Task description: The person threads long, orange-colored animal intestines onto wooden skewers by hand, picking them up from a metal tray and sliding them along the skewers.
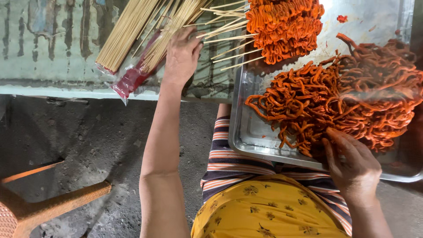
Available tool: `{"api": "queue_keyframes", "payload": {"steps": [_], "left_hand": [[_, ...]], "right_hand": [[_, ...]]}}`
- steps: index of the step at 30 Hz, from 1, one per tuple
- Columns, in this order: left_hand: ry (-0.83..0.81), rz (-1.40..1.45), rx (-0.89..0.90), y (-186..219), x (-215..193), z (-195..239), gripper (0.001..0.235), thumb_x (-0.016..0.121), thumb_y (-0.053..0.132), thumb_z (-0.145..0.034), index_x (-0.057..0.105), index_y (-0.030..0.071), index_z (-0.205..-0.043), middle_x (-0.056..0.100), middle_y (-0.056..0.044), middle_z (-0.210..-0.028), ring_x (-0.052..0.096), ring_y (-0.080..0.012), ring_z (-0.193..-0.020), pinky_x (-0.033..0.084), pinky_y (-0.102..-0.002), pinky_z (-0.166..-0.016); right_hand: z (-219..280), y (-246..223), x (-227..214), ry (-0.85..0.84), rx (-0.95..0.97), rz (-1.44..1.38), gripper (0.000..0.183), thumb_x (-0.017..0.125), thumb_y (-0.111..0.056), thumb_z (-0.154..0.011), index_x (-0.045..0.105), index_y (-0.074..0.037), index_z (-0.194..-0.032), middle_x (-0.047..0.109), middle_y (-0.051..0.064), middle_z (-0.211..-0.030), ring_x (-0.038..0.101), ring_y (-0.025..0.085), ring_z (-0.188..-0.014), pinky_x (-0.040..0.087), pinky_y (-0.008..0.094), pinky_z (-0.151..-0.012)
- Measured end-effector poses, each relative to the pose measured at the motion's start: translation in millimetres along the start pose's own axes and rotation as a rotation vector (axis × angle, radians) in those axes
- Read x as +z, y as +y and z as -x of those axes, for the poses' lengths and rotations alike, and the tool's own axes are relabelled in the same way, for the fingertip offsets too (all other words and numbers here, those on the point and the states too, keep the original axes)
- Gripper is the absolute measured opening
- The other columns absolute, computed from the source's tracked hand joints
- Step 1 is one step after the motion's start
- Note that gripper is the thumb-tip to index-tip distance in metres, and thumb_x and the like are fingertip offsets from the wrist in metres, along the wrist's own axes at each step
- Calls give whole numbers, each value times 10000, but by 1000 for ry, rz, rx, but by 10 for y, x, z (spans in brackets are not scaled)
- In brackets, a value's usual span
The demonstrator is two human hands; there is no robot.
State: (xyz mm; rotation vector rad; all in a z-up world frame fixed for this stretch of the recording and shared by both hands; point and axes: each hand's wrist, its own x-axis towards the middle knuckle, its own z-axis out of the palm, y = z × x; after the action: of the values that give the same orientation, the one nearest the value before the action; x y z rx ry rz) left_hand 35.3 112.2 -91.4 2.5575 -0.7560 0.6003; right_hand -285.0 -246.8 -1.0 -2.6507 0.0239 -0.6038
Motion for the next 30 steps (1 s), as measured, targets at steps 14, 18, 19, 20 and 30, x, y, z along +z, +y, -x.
{"api": "queue_keyframes", "payload": {"steps": [14, 18, 19, 20, 30], "left_hand": [[-402, -222, 76, 94, 385, -558, 525, 460, 446, -1152, 266, 310, -1621, 302, -116, -1655, 221, -378, -1534, 154, -547, -1246], [-359, -463, 150, 110, 478, -665, 523, 531, 243, -1043, 428, 229, -1556, 498, -99, -1545, 363, -327, -1459, 239, -540, -1224], [-392, -308, 49, 102, 484, -682, 405, 523, 244, -1112, 497, 177, -1510, 542, -94, -1515, 397, -303, -1462, 257, -533, -1253], [-421, -154, -50, 94, 493, -687, 312, 516, 245, -1181, 566, 125, -1465, 586, -89, -1485, 430, -278, -1465, 275, -526, -1283], [61, 226, -161, -113, 159, -199, 227, 765, -11, -911, 748, 29, -1133, 739, -138, -1133, 735, -309, -975, 579, -377, -859]], "right_hand": [[-87, -67, -30, -6, 9, -43, 219, 822, -73, -1005, 743, -70, -1210, 751, 85, -1188, 739, 207, -1066, 596, 296, -946], [-95, -86, -40, -6, 23, -51, 256, 820, -66, -982, 746, -72, -1228, 752, 88, -1172, 739, 209, -1051, 595, 299, -934], [-95, -85, -44, -8, 22, -51, 239, 817, -65, -986, 746, -70, -1215, 752, 87, -1177, 739, 206, -1057, 595, 296, -939], [-94, -83, -42, -9, 21, -51, 222, 815, -64, -990, 746, -68, -1201, 752, 85, -1182, 740, 202, -1063, 596, 294, -945], [0, 32, -6, -15, -5, -58, 240, 834, -68, -986, 751, -76, -1211, 754, 83, -1183, 739, 203, -1056, 595, 291, -941]]}}
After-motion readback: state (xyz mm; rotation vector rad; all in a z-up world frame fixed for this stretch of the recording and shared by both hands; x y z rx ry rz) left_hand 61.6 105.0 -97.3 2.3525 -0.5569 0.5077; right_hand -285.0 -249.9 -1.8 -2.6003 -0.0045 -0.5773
